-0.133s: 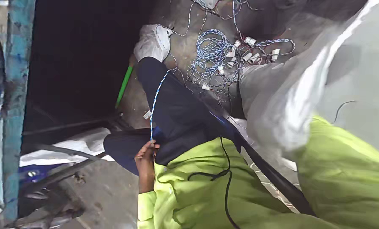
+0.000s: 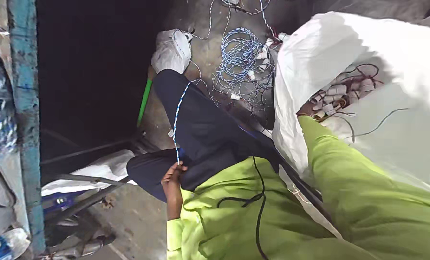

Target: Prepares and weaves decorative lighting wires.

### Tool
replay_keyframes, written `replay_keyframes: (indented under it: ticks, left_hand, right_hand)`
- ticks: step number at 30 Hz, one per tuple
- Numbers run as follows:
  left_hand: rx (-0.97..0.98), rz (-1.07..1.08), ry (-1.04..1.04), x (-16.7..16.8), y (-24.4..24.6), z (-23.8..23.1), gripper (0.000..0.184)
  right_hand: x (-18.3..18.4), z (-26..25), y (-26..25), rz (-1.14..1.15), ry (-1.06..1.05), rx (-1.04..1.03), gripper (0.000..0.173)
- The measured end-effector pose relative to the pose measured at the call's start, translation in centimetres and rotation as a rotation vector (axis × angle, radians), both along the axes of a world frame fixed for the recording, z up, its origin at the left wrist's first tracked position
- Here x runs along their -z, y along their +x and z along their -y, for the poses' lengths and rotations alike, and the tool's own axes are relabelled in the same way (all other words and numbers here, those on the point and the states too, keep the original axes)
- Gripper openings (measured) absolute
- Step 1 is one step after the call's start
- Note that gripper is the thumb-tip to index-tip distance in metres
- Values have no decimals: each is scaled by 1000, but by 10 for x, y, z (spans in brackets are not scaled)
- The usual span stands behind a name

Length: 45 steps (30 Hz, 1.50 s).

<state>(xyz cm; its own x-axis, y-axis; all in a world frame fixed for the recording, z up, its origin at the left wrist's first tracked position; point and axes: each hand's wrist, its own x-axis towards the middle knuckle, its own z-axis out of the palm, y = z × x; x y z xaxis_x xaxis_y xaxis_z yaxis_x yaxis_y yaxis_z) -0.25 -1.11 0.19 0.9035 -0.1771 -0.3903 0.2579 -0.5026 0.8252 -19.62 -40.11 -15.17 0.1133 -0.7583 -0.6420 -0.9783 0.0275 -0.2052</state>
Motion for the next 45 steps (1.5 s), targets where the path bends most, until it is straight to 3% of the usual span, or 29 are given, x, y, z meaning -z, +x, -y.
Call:
replay_keyframes:
  ticks: [1,2,6,9,13,15,17,20,21,24,28,30,32,34,35,38,40,45]
  left_hand:
    - [-1,-2,13,-1,1,1,24]
    - [-4,0,21,-2,1,-1,23]
    - [-39,13,-107,0,3,-14,24]
    - [-77,-45,-192,7,4,-17,26]
    - [-83,-160,-278,8,6,-18,26]
    - [-64,-239,-339,6,6,-30,25]
    - [-68,-301,-421,3,12,-45,25]
    - [-49,-366,-583,9,14,-58,24]
    - [-43,-374,-638,11,15,-58,24]
    - [-28,-333,-725,17,13,-55,25]
    - [-15,-195,-701,20,8,-46,25]
    - [-35,-118,-650,17,3,-42,25]
    - [-61,-80,-617,15,2,-42,24]
    - [-73,-98,-635,15,9,-42,24]
    - [-70,-115,-645,15,12,-42,24]
    - [-39,-106,-639,9,13,-46,27]
    - [-32,-63,-652,9,19,-52,27]
    - [-91,-58,-674,13,33,-60,26]
  right_hand:
    - [-21,9,11,-44,218,110,61]
    - [-33,8,18,-46,271,220,58]
    - [-58,1,10,-87,300,242,48]
    - [-85,13,6,-124,268,37,42]
    - [-112,42,16,-430,292,-478,39]
    - [-93,57,3,-454,219,-636,39]
    - [-69,72,-18,-325,104,-739,34]
    - [-103,94,-21,-433,340,-1056,24]
    - [-116,103,-22,-401,384,-1011,19]
    - [-208,99,-7,-274,467,-755,23]
    - [-356,85,10,338,371,-722,25]
    - [-405,77,24,664,491,-747,32]
    - [-431,39,50,890,538,-599,34]
    - [-433,-20,83,1092,453,-452,33]
    - [-428,-33,98,1159,525,-490,31]
    - [-388,-50,144,1301,752,-880,40]
    - [-357,-82,174,1377,593,-1043,40]
    - [-291,-148,218,1435,136,-1175,20]
